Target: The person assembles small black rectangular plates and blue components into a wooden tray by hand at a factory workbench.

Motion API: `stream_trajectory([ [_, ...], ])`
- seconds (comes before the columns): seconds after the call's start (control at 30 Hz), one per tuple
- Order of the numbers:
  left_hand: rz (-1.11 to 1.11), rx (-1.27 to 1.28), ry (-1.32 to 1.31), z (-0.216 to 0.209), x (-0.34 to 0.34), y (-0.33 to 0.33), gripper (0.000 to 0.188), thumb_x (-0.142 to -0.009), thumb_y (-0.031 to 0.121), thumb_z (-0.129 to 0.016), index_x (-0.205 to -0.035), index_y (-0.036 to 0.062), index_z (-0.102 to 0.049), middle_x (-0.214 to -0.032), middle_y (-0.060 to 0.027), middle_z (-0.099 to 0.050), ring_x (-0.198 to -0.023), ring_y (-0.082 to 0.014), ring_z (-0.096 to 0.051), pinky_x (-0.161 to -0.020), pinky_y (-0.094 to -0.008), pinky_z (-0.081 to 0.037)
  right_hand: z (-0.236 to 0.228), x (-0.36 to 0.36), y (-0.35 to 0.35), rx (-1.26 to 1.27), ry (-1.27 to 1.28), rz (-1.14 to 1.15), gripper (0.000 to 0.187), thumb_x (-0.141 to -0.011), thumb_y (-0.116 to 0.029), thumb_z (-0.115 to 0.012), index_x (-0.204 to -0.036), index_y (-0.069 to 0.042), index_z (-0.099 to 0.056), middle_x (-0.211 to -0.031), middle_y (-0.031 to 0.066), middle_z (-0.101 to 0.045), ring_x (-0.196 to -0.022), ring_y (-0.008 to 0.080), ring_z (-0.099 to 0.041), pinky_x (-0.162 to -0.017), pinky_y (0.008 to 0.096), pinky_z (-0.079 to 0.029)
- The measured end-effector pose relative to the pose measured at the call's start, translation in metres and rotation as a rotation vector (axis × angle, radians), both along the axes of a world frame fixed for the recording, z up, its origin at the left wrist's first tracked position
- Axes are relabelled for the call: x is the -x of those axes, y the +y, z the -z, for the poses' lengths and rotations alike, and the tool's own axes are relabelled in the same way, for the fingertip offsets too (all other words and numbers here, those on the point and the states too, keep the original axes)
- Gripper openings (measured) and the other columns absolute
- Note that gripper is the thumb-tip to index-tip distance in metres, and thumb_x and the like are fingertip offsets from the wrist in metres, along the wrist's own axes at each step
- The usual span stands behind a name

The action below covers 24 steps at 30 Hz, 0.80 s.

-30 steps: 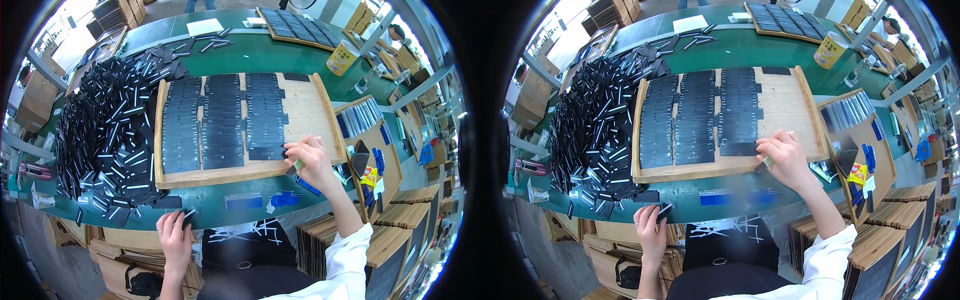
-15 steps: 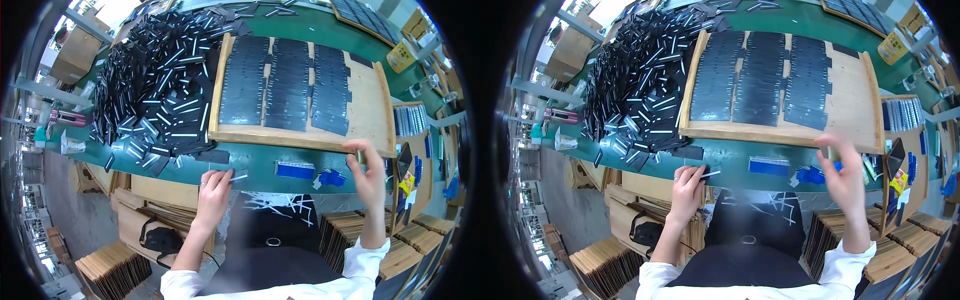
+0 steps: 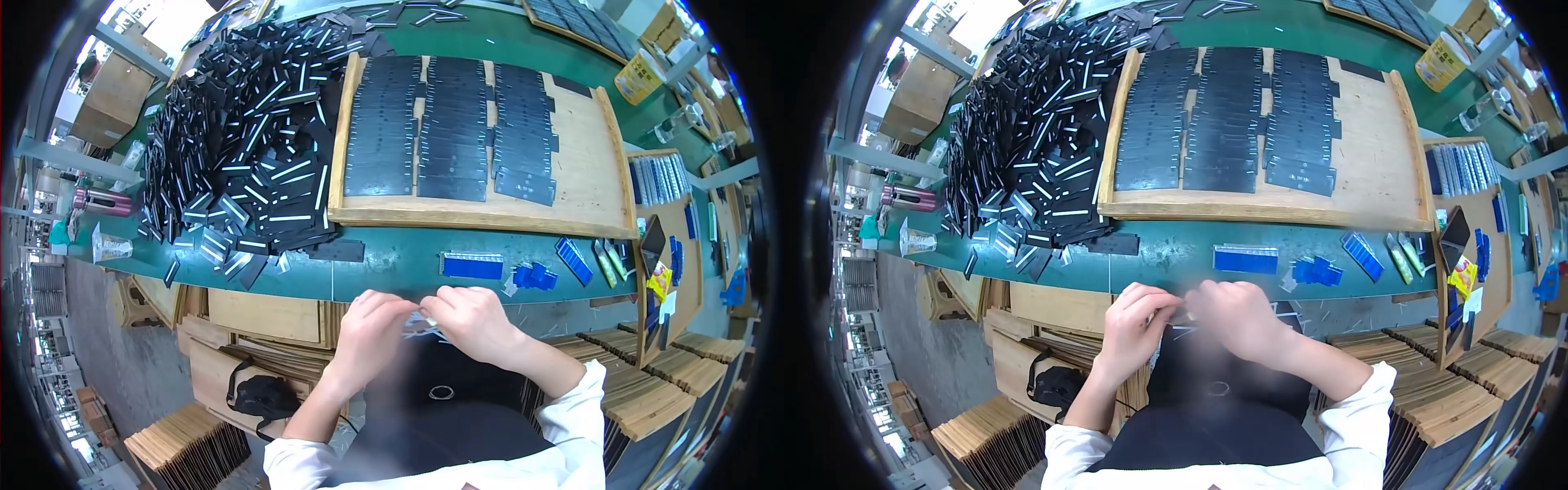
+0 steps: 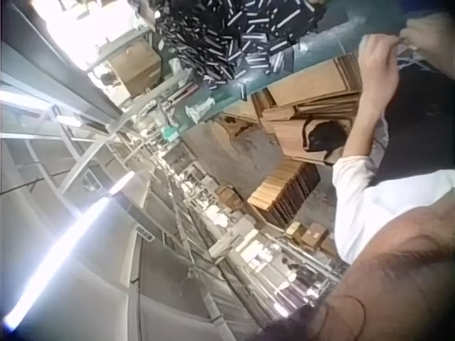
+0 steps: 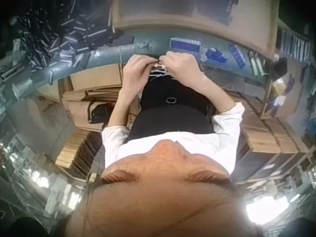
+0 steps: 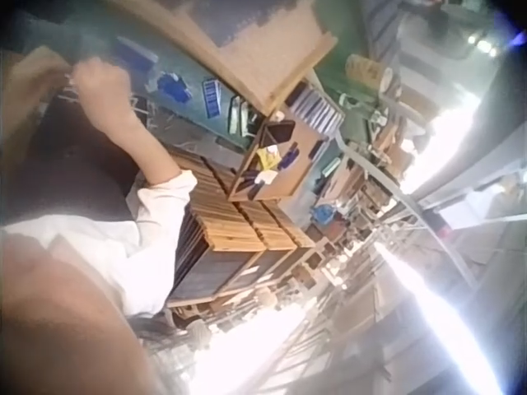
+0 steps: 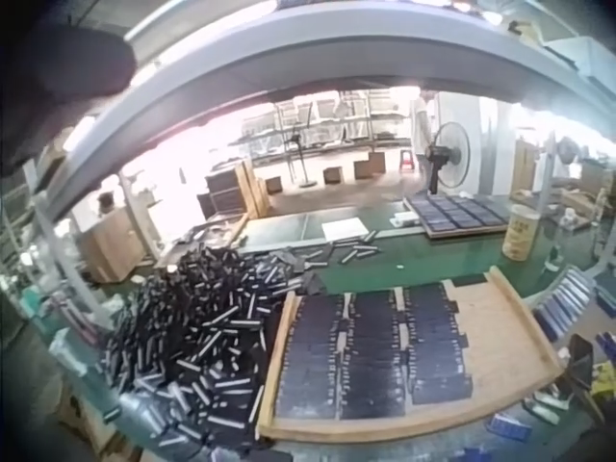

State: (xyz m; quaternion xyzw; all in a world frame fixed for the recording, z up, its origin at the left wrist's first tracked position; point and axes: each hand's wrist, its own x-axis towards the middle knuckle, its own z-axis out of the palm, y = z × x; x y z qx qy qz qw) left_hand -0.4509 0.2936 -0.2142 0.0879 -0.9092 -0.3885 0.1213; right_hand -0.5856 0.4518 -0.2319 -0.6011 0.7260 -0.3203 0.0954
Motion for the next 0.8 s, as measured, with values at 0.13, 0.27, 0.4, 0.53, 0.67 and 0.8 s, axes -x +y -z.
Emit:
stream_trajectory([
  [0.13, -0.129, -0.997, 0.048, -0.005, -0.006, 0.004, 0.066, -0.08, -0.015, -0.066, -0.139, 0.0059, -0.045, -0.119, -0.0112, -0.063, -0.11, -0.0174, -0.062, -0.094, -0.0309, -0.051, -0.01, 0.012, 0.01, 0.001, -0.53, 0.023, 0.012, -0.086, -0.009, -0.07, -0.096, -0.001, -0.068, -0.075, 0.0091, -0.066, -0.064, 0.0219, -0.066, -0.055, 0.0316, -0.048],
  [0.27, 0.032, -1.263, 0.04, 0.011, -0.015, 0.001, 0.058, -0.082, -0.017, -0.064, -0.135, 0.0033, -0.051, -0.127, -0.0128, -0.061, -0.117, -0.0194, -0.06, -0.095, -0.031, -0.051, -0.02, 0.018, 0.017, -0.186, -0.802, -0.016, 0.021, -0.089, -0.014, -0.071, -0.104, 0.0, -0.066, -0.073, 0.011, -0.066, -0.059, 0.0189, -0.065, -0.057, 0.0308, -0.048],
  [0.4, 0.069, -1.305, 0.072, 0.018, -0.015, 0.005, 0.052, -0.082, -0.018, -0.063, -0.129, 0.0016, -0.056, -0.126, -0.0127, -0.062, -0.116, -0.0189, -0.06, -0.095, -0.0312, -0.051, -0.03, 0.009, 0.014, -0.188, -0.271, 0.136, 0.067, -0.085, -0.031, -0.076, -0.136, 0.0, -0.044, -0.066, 0.0117, -0.062, -0.057, 0.0276, -0.065, -0.052, 0.037, -0.049],
  [0.53, 0.01, -1.344, 0.06, 0.018, -0.01, 0.01, 0.052, -0.082, -0.017, -0.064, -0.129, 0.0013, -0.056, -0.126, -0.0121, -0.062, -0.113, -0.0173, -0.061, -0.093, -0.0306, -0.052, -0.016, 0.012, 0.016, -0.094, -0.065, 0.069, 0.077, -0.081, -0.041, -0.077, -0.135, 0.004, -0.045, -0.068, 0.0102, -0.064, -0.052, 0.0289, -0.064, -0.048, 0.0365, -0.049],
  [0.67, -0.274, -1.071, 0.106, 0.028, -0.002, 0.009, 0.05, -0.083, -0.017, -0.064, -0.129, 0.0003, -0.052, -0.126, -0.0103, -0.061, -0.108, -0.0135, -0.061, -0.086, -0.026, -0.054, -0.006, 0.009, 0.029, -0.042, 0.092, 0.038, 0.049, -0.08, -0.034, -0.077, -0.115, -0.003, -0.06, -0.071, 0.0045, -0.062, -0.058, 0.0218, -0.061, -0.052, 0.0337, -0.047],
  [0.8, -0.311, -1.062, 0.136, 0.024, -0.003, 0.0, 0.046, -0.084, -0.016, -0.065, -0.126, -0.0009, -0.053, -0.124, -0.0124, -0.061, -0.107, -0.0149, -0.062, -0.089, -0.0267, -0.054, 0.013, 0.043, 0.043, 0.147, 0.166, 0.126, 0.025, -0.068, -0.013, -0.082, -0.087, -0.01, -0.066, -0.078, 0.0014, -0.06, -0.075, 0.0214, -0.057, -0.064, 0.0348, -0.043],
])
